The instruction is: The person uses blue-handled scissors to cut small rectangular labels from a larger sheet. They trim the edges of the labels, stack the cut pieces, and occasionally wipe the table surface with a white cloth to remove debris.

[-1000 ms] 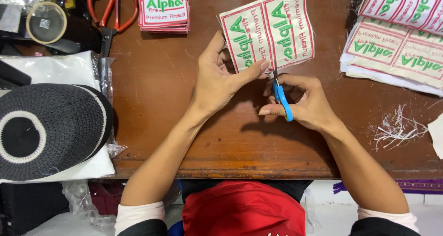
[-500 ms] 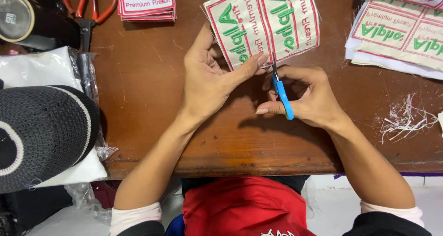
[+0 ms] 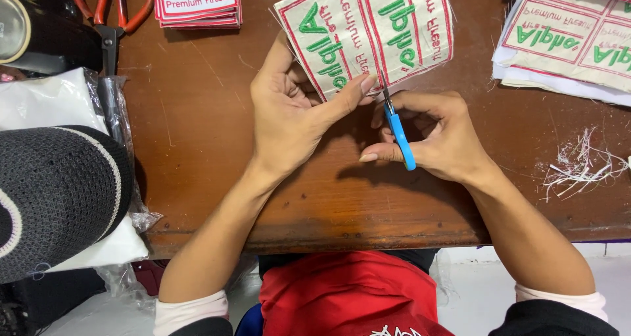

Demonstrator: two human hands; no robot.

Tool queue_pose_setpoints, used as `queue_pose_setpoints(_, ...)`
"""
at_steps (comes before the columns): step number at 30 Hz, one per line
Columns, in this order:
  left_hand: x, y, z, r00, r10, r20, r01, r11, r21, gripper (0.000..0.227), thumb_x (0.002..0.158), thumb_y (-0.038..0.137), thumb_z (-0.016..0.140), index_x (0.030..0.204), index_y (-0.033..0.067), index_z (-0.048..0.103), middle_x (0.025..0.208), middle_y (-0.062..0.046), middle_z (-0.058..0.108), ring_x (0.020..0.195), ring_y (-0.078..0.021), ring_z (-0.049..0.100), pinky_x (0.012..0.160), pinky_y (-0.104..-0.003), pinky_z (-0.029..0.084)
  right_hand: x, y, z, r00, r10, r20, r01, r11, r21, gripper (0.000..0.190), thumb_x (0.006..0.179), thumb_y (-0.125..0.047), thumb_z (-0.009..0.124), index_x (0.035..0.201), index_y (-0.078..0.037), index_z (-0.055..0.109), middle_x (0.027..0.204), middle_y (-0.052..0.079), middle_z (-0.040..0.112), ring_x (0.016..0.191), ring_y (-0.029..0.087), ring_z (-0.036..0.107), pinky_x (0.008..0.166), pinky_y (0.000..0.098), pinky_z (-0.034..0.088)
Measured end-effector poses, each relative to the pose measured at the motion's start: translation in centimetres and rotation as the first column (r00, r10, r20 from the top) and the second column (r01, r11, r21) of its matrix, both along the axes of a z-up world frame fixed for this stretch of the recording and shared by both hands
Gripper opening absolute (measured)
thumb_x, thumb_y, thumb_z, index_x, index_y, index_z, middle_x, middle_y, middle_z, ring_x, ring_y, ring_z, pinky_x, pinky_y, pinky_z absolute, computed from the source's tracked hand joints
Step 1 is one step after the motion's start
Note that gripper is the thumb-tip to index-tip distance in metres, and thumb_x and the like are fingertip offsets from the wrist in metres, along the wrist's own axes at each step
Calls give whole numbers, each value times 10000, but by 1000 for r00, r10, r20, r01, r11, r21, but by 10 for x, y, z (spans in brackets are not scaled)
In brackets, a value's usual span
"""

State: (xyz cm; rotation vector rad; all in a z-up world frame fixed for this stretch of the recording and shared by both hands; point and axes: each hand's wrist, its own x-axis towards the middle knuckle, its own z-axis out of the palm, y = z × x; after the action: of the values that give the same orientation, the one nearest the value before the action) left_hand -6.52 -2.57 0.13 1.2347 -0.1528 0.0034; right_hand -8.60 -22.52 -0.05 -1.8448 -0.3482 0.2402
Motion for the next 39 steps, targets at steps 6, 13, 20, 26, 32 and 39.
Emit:
queue_pose_setpoints(6,-1,-1,0,1000,0,2,0,1000,-20,518,880,-15,842,1304,45,552,1186,-101,723,1056,-190,744,953,-359,718,0,0,-2,1000,-1,15,1,1000,-4,345,697,-244,922,839,-48,677,699,30,636,645,87,538,656,218,471)
queue_pose_setpoints(13,-1,-1,1,1000,3,-2,-3,1000,-18,516,883,-24,832,1307,37,544,1191,-103,721,1069,-192,741,967,-354,707,0,0,-2,999,-3,47,3,1000,-13,345,695,-249,919,840,-45,681,715,29,664,640,82,572,665,212,489)
queue_pose_setpoints(20,-1,-1,4,1000,-9,5,9,1000,-24,500,889,-55,811,1294,21,528,1177,-131,714,1045,-234,752,912,-377,731,-1,2,0,999,-22,29,21,1000,6,328,702,-214,922,802,-45,659,644,41,687,599,81,633,626,196,518)
queue_pose_setpoints(26,2,3,-3,998,8,67,-13,997,77,373,881,11,834,1178,53,611,1114,-85,739,989,-168,745,925,-314,691,0,1,-2,997,-2,83,4,1000,-21,350,694,-258,921,804,-56,658,667,20,664,616,73,552,650,212,475)
queue_pose_setpoints(32,8,18,1,995,-55,86,40,984,176,391,868,85,859,1175,76,618,1127,-48,728,1007,-131,705,937,-282,636,-2,2,-2,999,20,43,-19,1000,-7,363,673,-241,933,880,-48,706,736,17,683,661,78,569,686,216,498)
queue_pose_setpoints(39,8,23,10,994,-63,91,42,976,215,372,908,64,823,1205,51,599,1172,-93,734,1051,-167,731,963,-301,653,-3,1,-3,996,39,-80,-35,998,52,343,668,-202,932,864,-28,710,725,25,661,626,90,538,629,214,483)
